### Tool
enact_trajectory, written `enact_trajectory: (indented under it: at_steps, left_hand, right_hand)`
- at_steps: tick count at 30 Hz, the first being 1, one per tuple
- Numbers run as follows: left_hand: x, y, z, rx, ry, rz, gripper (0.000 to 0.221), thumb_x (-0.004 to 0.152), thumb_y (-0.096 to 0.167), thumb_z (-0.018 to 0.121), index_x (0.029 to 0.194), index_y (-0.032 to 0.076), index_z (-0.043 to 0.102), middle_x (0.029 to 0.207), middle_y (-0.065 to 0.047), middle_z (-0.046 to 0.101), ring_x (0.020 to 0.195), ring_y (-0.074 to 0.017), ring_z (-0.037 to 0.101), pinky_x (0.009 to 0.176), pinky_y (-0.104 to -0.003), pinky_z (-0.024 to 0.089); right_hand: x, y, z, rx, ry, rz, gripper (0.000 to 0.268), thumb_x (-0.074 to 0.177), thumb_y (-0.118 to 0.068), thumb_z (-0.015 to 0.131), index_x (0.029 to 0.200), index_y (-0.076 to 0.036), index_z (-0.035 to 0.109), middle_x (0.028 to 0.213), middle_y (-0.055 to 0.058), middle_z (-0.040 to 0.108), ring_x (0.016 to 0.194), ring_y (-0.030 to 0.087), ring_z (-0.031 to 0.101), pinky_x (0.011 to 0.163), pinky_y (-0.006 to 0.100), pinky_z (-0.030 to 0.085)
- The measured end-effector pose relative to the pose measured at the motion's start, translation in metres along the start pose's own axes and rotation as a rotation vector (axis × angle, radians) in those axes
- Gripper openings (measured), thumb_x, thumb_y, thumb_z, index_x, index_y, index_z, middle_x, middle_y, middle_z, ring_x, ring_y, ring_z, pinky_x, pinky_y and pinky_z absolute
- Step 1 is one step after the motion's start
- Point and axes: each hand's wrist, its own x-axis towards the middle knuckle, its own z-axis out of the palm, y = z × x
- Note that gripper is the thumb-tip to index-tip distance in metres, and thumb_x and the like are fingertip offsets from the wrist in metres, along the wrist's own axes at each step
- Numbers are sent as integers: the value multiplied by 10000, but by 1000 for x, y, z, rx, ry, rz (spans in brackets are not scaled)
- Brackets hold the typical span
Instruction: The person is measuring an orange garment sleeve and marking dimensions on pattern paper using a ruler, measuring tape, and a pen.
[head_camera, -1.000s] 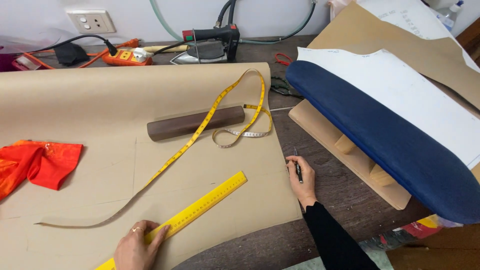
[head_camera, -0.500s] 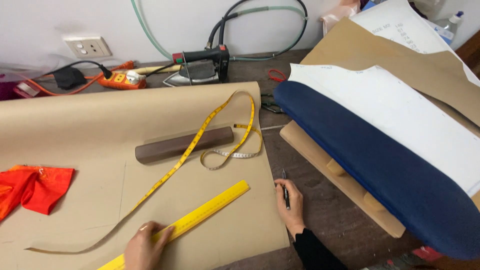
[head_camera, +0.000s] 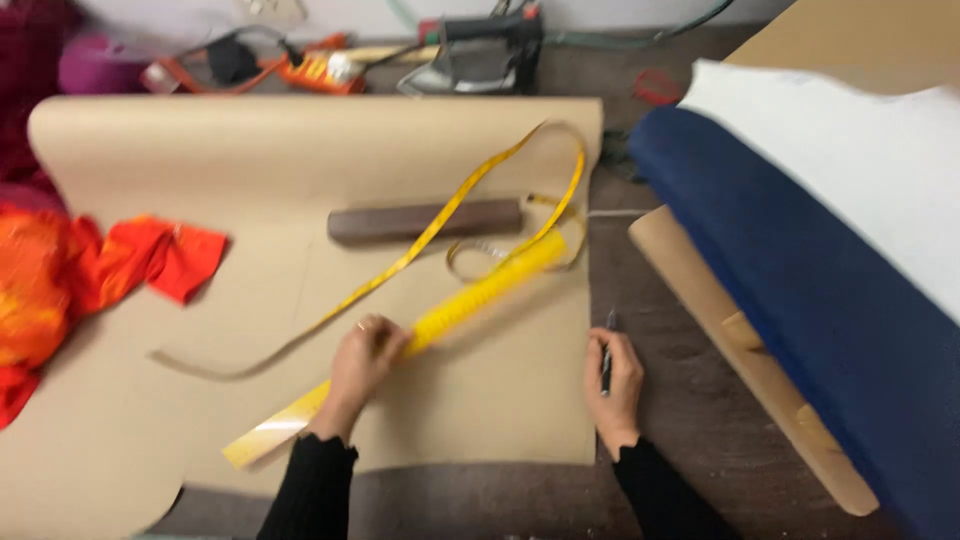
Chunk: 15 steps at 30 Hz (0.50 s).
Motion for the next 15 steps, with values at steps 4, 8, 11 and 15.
enact_trajectory:
  at_steps: [4,8,11,15]
  left_hand:
    - [-30,-5,-61,-336,325,-252,243,947,248,613,933,7,641,790,-167,600,775,-293,601,633,-434,493]
    - [-56,-30,-93,-733,749,-425,285,1052,312,548,894,78,512,683,-43,486,525,-150,556,434,-278,516]
    - [-72,-36,-116,-804,825,-330,208,1083,247,521,965,80,489,636,-46,498,477,-120,551,379,-253,477]
    - [-90,-63,-133,-651,689,-242,161,1103,166,527,1047,14,521,671,-67,509,485,-159,560,394,-294,480]
  right_hand:
    - [2,-7,2,-20,17,67,108,966,-40,541,1015,-70,632,882,122,651,882,315,655,801,400,507]
    - [2,-7,1,-12,33,43,111,962,-18,555,998,-64,649,876,131,655,851,331,653,777,410,504]
    - [3,-10,1,31,28,54,112,978,1,544,998,-44,644,865,130,648,816,314,648,759,416,493]
    - [-1,-3,7,-6,62,32,105,969,-12,579,1003,-66,663,862,111,649,825,295,658,764,386,501]
